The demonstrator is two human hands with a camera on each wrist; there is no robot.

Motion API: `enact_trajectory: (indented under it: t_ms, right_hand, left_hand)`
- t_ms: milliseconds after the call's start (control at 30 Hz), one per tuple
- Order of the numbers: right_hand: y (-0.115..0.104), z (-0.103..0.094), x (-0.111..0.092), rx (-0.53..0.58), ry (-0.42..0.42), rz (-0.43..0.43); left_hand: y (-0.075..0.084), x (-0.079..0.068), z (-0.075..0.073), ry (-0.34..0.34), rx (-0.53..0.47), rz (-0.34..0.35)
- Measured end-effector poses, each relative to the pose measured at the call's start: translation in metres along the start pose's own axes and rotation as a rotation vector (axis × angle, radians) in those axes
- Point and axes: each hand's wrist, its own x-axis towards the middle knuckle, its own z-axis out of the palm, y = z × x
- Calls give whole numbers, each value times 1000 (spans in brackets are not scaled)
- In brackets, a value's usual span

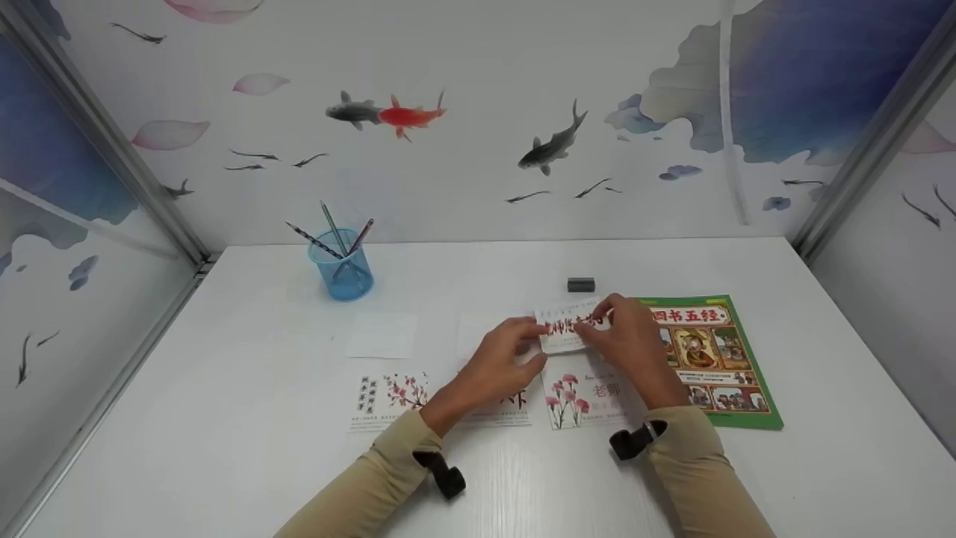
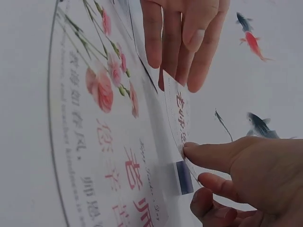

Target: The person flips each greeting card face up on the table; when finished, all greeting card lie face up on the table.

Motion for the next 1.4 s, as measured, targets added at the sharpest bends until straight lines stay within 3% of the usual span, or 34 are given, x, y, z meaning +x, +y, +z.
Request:
enact_trajectory:
  t_ms: [200,367,567,800,933,1133,1267,1400]
  right_hand:
    - [0,3,-1,-30,-83,19]
    - [-2,4,-2,-59,-56,0]
    - [-3,5,0,-49,-80,10]
    - [-8,9,0,-32,-44,-36]
    - [-22,15,-1,-1,-1,-102]
    - [-53,31,-2,89,-33,-194]
    - [-71,40,-2,107,-66,-225]
    - [-81,47,-3,107,-117,-204]
  left_hand:
    - [1,-2,3,-54,348,88]
    - [1,-1,5,-78,476,123]
    - [2,0,-5,-71,380,138]
    - [-6,-4,-41,-5,265,107]
    - [-25,-16,-66,27,241,55]
    - [-49,-34,-98,55,204,-21]
    - [-55,-43,-110,61,184,-63]
    - [-56,-47,-112,51,182,-91]
